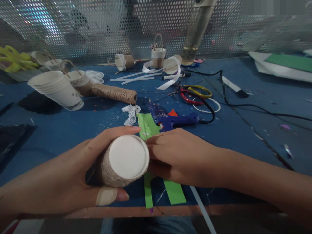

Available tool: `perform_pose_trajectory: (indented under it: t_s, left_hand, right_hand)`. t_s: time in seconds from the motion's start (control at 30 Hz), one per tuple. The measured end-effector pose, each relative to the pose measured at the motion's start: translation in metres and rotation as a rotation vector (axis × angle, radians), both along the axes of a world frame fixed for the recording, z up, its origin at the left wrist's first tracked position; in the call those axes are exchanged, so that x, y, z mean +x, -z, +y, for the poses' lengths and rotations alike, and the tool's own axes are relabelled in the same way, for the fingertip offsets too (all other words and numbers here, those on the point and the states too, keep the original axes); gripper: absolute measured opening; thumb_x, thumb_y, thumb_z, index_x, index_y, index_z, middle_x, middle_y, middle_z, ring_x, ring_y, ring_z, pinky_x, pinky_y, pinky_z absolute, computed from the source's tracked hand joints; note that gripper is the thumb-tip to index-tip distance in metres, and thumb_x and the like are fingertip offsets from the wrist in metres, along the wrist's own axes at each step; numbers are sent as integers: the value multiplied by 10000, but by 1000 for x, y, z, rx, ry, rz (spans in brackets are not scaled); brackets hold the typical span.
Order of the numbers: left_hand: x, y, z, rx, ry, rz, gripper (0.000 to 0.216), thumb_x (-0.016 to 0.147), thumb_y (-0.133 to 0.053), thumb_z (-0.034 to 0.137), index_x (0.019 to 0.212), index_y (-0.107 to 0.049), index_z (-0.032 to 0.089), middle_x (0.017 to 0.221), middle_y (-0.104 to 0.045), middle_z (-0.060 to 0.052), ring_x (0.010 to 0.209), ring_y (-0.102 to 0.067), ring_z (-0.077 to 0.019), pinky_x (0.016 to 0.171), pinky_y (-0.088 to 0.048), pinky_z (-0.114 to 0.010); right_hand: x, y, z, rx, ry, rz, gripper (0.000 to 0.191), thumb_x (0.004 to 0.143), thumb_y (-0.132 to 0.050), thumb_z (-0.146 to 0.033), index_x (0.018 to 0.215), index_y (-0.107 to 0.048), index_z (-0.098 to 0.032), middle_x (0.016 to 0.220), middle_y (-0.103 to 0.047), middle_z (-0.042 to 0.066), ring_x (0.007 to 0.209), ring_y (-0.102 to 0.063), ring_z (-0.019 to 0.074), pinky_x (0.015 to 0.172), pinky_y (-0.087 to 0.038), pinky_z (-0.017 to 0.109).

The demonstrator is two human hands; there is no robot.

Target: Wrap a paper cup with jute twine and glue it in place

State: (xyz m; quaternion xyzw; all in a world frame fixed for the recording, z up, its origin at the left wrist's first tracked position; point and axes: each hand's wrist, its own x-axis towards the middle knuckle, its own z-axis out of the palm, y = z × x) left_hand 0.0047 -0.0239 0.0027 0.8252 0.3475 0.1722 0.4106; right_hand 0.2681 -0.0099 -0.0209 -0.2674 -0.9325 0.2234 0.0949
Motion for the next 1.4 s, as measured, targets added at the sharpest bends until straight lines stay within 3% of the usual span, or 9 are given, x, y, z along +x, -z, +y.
perform_pose_trajectory:
  t_s: [0.27, 0.57, 0.8, 1.07, 1.4]
  left_hand:
    - [-2, -1, 1, 33, 45, 47, 861, 869, -837, 302, 1611, -417, 416, 1438, -698, 29, 1411, -647, -306, 1210, -522, -404]
    - [-5, 2, 4, 52, 62, 67, 853, 882, -852, 402, 1605, -403, 465, 1402, -700, 47, 1370, -670, -294, 1211, -516, -398]
    - [-3, 0, 5, 34, 70, 60, 852, 892, -847, 507, 1614, -400, 430, 1501, -657, 36, 1420, -630, -290, 1207, -516, -368]
    - [-5, 2, 4, 94, 63, 104, 885, 870, -865, 449, 1592, -355, 501, 1378, -697, 68, 1114, -750, -217, 1161, -543, -381]
    - [-5, 0, 3, 122, 62, 131, 893, 871, -860, 407, 1586, -332, 493, 1393, -692, 72, 1149, -736, -205, 1110, -564, -334]
  right_hand:
    - [4, 7, 3, 60, -35, 66, 22, 956, -762, -188, 958, -755, -167, 1021, -827, 65, 832, -766, 190, 726, -542, 290]
    - [2, 3, 2, 39, -37, 56, 37, 950, -769, -151, 986, -772, -151, 1041, -829, 76, 844, -767, 194, 735, -547, 292]
    - [3, 2, 1, 31, -21, 39, 18, 967, -750, -168, 950, -745, -166, 1063, -830, 92, 823, -760, 204, 732, -531, 313]
    - [1, 5, 2, 47, -3, 56, 70, 921, -782, -149, 978, -745, -167, 1051, -837, 66, 813, -773, 205, 714, -537, 320]
    - [2, 6, 3, 70, -19, 100, 52, 932, -777, -163, 970, -743, -169, 1067, -842, 75, 808, -774, 191, 718, -545, 303]
